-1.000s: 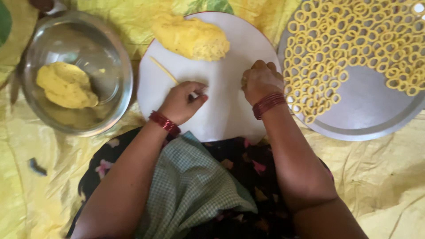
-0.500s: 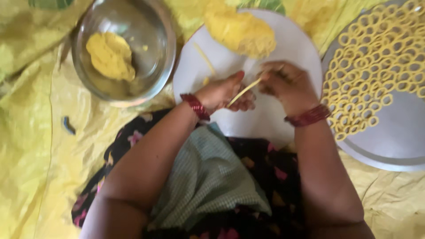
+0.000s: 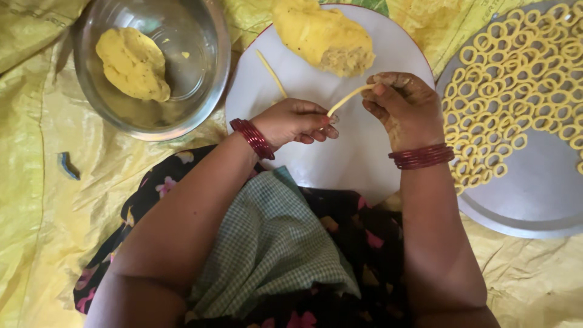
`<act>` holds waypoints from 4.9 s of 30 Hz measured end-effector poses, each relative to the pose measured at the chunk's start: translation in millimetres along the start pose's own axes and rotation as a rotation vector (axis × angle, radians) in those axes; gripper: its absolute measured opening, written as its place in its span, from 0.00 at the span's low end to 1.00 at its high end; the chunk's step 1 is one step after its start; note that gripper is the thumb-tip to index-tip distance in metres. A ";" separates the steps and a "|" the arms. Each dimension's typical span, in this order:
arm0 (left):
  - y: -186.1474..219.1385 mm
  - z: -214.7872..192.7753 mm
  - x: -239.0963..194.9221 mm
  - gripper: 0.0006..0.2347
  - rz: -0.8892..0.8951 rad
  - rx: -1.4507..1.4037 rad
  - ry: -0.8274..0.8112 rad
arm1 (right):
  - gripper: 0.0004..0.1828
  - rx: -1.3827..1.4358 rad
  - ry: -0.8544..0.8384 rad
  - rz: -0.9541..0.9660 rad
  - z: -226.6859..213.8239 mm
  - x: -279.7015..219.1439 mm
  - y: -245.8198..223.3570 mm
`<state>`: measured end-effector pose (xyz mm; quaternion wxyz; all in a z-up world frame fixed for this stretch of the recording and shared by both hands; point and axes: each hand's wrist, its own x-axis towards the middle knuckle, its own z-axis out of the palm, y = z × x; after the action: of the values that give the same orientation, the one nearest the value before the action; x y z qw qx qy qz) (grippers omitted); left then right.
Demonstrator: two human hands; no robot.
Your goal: The person rolls small pieces of yellow dough into thin strips on a white board, then joins the ends to form rings and places them on a metal tray. The process is repeated continuously throughout the clip.
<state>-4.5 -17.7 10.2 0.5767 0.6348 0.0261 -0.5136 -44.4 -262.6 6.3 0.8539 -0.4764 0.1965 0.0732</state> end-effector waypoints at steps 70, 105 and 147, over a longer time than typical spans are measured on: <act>-2.6 -12.0 -14.4 0.16 0.238 -0.468 -0.005 | 0.13 -1.087 0.075 -0.059 17.3 -8.9 -2.2; 3.9 -11.5 -27.2 0.22 0.351 -0.471 -0.183 | 0.10 -1.008 0.035 -0.378 2.1 -0.7 42.9; 9.3 46.4 -82.2 0.22 0.413 -0.323 -0.151 | 0.08 -0.376 0.145 -0.336 -30.3 -70.1 108.1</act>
<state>-66.3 -10.1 81.8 0.7635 0.4861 -0.0655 -0.4202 -150.1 -225.9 -64.4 0.7342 -0.6566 0.1584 -0.0688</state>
